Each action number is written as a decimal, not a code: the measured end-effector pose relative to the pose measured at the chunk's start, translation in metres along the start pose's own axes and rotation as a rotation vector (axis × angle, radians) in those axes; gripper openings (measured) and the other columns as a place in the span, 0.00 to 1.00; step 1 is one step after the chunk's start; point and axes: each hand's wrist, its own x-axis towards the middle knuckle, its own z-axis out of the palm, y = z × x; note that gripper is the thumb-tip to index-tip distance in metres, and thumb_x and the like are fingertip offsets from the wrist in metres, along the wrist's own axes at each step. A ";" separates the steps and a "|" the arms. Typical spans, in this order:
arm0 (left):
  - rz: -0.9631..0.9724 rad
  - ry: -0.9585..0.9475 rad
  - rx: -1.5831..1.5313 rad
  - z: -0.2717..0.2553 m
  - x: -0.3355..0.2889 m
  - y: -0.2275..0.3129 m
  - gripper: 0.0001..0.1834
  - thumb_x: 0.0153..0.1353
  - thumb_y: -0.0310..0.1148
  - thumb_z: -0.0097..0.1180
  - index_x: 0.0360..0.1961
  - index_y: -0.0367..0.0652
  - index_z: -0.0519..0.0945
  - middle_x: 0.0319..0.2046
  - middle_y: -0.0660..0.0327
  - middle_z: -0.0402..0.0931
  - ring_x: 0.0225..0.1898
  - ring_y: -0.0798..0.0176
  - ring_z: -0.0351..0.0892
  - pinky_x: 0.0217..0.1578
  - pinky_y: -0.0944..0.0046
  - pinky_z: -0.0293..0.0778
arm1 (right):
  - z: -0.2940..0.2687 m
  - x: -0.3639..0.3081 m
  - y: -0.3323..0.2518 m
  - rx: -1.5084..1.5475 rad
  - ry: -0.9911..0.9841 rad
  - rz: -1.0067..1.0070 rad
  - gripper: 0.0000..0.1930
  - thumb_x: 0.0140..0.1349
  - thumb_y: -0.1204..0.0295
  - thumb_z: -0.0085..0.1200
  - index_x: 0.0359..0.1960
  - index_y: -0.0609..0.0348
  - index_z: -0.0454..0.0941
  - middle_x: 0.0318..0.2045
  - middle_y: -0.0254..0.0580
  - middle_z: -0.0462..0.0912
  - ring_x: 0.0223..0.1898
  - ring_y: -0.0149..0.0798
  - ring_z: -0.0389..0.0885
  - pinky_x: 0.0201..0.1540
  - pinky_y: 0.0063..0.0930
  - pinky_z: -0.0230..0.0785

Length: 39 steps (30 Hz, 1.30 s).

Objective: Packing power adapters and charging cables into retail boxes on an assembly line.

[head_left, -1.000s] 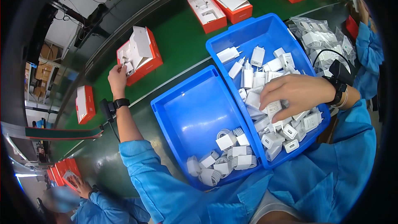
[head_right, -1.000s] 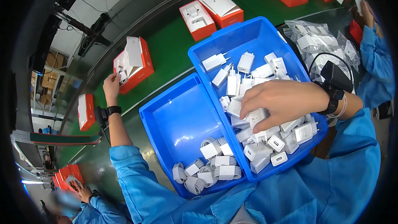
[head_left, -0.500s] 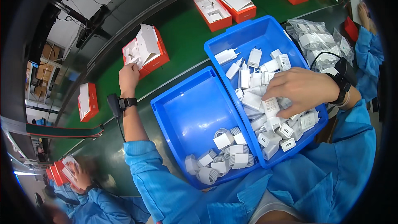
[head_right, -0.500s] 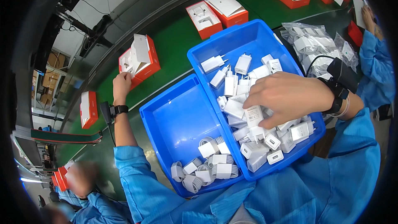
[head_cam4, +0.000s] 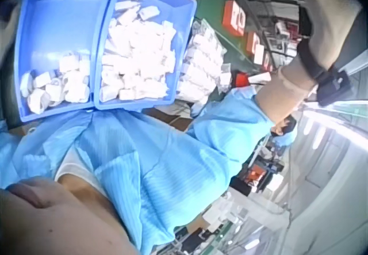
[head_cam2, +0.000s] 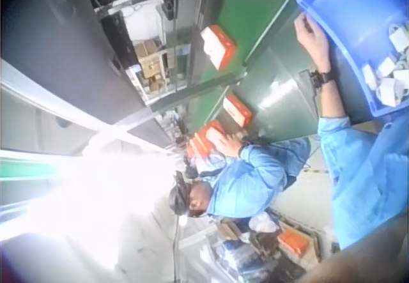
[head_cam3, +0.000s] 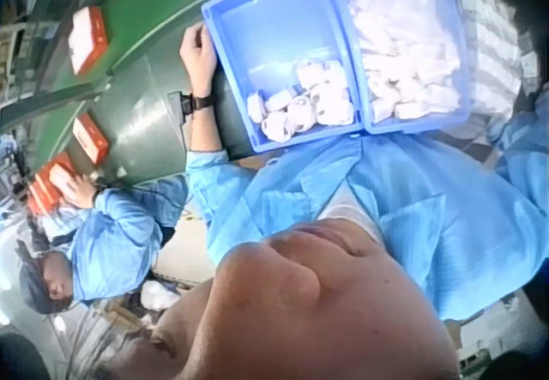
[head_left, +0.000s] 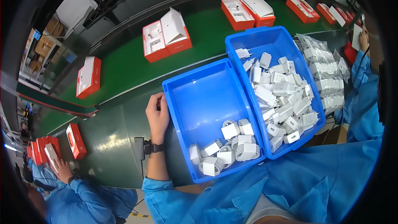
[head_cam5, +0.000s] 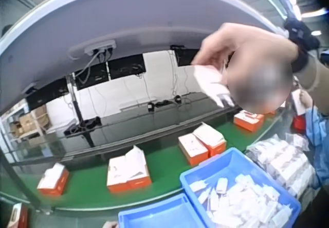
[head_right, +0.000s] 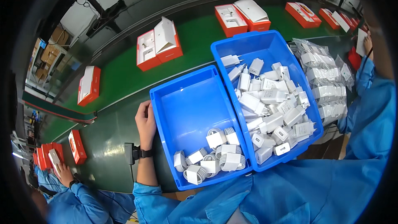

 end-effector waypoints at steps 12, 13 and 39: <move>0.008 -0.080 -0.009 0.001 -0.015 0.002 0.13 0.67 0.27 0.51 0.50 0.33 0.72 0.30 0.55 0.79 0.29 0.62 0.80 0.32 0.63 0.77 | 0.277 0.219 -0.042 0.110 -0.222 -0.163 0.26 0.43 0.62 0.63 0.44 0.68 0.80 0.41 0.56 0.82 0.43 0.54 0.82 0.46 0.40 0.75; 0.014 -0.081 -0.009 0.001 -0.015 -0.002 0.13 0.66 0.27 0.51 0.51 0.34 0.72 0.31 0.53 0.80 0.30 0.59 0.81 0.33 0.61 0.78 | 0.303 0.221 -0.048 0.068 -0.229 -0.144 0.26 0.44 0.62 0.63 0.45 0.65 0.80 0.42 0.54 0.82 0.45 0.54 0.81 0.49 0.41 0.75; 0.019 -0.079 -0.015 0.007 -0.007 -0.008 0.11 0.67 0.26 0.52 0.48 0.34 0.73 0.29 0.62 0.76 0.27 0.72 0.71 0.28 0.71 0.70 | 0.443 0.162 -0.019 0.062 0.030 0.001 0.11 0.50 0.65 0.57 0.24 0.61 0.82 0.24 0.51 0.82 0.28 0.53 0.83 0.32 0.46 0.76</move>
